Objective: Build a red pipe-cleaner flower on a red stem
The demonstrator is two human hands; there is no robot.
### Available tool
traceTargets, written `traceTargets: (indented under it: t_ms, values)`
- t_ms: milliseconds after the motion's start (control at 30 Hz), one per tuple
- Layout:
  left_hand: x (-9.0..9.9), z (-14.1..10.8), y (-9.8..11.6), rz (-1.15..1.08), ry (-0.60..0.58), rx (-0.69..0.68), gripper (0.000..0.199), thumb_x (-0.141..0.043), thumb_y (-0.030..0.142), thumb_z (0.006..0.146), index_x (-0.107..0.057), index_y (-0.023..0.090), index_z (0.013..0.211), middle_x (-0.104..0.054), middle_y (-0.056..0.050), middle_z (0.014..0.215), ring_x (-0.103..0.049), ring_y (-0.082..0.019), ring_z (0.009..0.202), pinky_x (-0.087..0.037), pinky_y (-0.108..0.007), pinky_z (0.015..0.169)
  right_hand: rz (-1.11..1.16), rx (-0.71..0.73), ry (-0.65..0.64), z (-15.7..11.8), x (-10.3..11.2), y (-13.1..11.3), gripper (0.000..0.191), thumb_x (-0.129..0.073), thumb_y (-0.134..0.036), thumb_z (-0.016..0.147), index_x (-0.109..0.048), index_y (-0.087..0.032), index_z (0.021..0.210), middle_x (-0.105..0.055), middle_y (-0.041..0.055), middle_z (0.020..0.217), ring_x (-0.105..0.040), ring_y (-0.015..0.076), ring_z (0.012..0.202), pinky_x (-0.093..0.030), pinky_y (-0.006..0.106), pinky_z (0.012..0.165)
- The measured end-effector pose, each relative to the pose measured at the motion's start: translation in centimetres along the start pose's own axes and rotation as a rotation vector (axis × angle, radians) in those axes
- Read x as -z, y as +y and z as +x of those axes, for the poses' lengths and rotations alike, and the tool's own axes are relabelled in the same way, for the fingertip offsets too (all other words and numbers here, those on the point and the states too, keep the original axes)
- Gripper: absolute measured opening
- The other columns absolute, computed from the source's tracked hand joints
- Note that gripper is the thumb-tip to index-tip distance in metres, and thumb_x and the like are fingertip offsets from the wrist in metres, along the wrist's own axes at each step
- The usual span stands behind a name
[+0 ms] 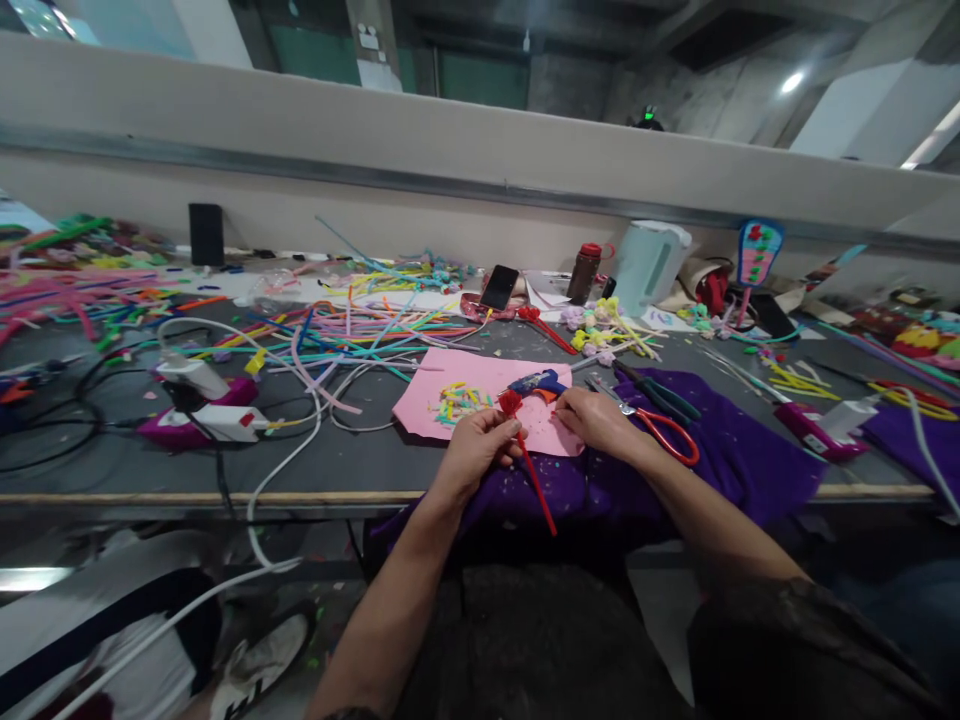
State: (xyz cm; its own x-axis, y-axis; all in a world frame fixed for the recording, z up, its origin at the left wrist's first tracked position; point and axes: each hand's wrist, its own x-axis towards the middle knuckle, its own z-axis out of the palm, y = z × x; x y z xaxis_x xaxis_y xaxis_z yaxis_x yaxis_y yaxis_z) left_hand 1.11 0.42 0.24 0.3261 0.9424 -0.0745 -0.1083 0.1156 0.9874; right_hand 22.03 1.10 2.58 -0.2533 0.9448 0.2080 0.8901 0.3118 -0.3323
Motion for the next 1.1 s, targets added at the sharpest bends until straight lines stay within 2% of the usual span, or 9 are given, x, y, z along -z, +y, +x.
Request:
traceTargets:
  t_ms: [67,167,267,367,467,700,833,933,1100]
  values:
    - [0.0,-0.1,0.0,0.01,0.006,-0.012,0.026,-0.067,0.035,0.068,-0.063,0.01,0.074,-0.064,-0.003,0.062,-0.057,-0.008,0.048,-0.043,-0.016,0.043,0.232,0.005,-0.023,-0.4,0.3,0.2,0.016,-0.044,-0.025,0.085,-0.055,-0.016,0.08,-0.06,0.0027,0.07,-0.055,0.012,0.059,-0.036,0.021,0.053]
    - [0.1,-0.4,0.0,-0.039,0.003,-0.038,0.026,-0.066,0.036,0.069,-0.064,0.01,0.073,-0.061,-0.002,0.057,-0.055,-0.007,0.046,-0.042,-0.015,0.042,0.749,0.003,-0.137,-0.9,0.8,-0.5,0.019,-0.047,-0.034,0.085,-0.051,-0.017,0.079,-0.052,-0.0037,0.057,-0.049,0.0086,0.047,-0.034,0.018,0.043]
    - [0.4,-0.5,0.0,-0.128,-0.02,-0.027,0.027,-0.066,0.036,0.069,-0.064,0.01,0.072,-0.061,-0.002,0.055,-0.052,-0.006,0.042,-0.038,-0.014,0.038,0.977,0.007,-0.214,-1.1,1.0,-2.3,0.02,-0.051,-0.036,0.083,-0.051,-0.017,0.079,-0.048,-0.0061,0.052,-0.042,0.0061,0.041,-0.032,0.016,0.04]
    - [0.6,-0.5,0.0,-0.207,-0.036,-0.015,0.027,-0.068,0.036,0.067,-0.063,0.01,0.071,-0.064,-0.003,0.059,-0.051,-0.005,0.04,-0.035,-0.014,0.035,1.029,0.034,-0.237,-0.8,0.6,-4.2,0.018,-0.053,-0.034,0.082,-0.05,-0.016,0.079,-0.048,-0.0058,0.055,-0.042,0.0055,0.043,-0.031,0.016,0.04]
    - [0.8,-0.6,0.0,-0.258,-0.069,0.003,0.027,-0.068,0.036,0.067,-0.063,0.01,0.071,-0.06,-0.001,0.053,-0.049,-0.004,0.038,-0.033,-0.013,0.034,0.983,0.095,-0.188,-0.3,0.1,-5.4,0.015,-0.054,-0.031,0.082,-0.051,-0.016,0.08,-0.05,-0.0041,0.064,-0.046,0.0063,0.05,-0.035,0.017,0.044]
    - [1.1,-0.7,0.0,-0.266,-0.093,0.02,0.028,-0.069,0.038,0.067,-0.063,0.01,0.068,-0.059,0.0,0.049,-0.046,-0.004,0.035,-0.031,-0.014,0.034,0.596,0.285,0.034,-0.1,-0.3,-5.8,0.012,-0.048,-0.024,0.086,-0.057,-0.016,0.085,-0.057,0.0015,0.077,-0.052,0.0112,0.066,-0.042,0.023,0.061]
    - [1.1,-0.8,0.2,-0.243,-0.08,0.022,0.028,-0.067,0.037,0.068,-0.061,0.01,0.066,-0.056,0.001,0.043,-0.045,-0.004,0.032,-0.03,-0.014,0.033,0.422,0.349,0.115,-0.3,-0.4,-5.9,0.01,-0.05,-0.021,0.084,-0.058,-0.016,0.084,-0.059,0.0028,0.076,-0.053,0.0126,0.068,-0.04,0.025,0.062]
    - [0.9,-0.9,0.2,-0.245,-0.057,0.005,0.026,-0.067,0.035,0.067,-0.059,0.011,0.064,-0.055,0.002,0.043,-0.044,-0.004,0.032,-0.028,-0.014,0.032,0.54,0.293,0.08,-0.3,-0.5,-5.8,0.011,-0.051,-0.024,0.084,-0.058,-0.017,0.085,-0.059,0.0022,0.077,-0.053,0.0115,0.065,-0.041,0.023,0.059]
    - [0.6,-1.1,-0.2,-0.245,-0.008,-0.047,0.024,-0.067,0.033,0.066,-0.057,0.011,0.066,-0.058,0.001,0.049,-0.044,-0.004,0.033,-0.029,-0.014,0.033,0.999,-0.026,-0.22,-0.2,-0.9,-5.5,0.023,-0.051,-0.038,0.082,-0.052,-0.017,0.074,-0.054,-0.0032,0.06,-0.045,0.006,0.042,-0.032,0.017,0.038]
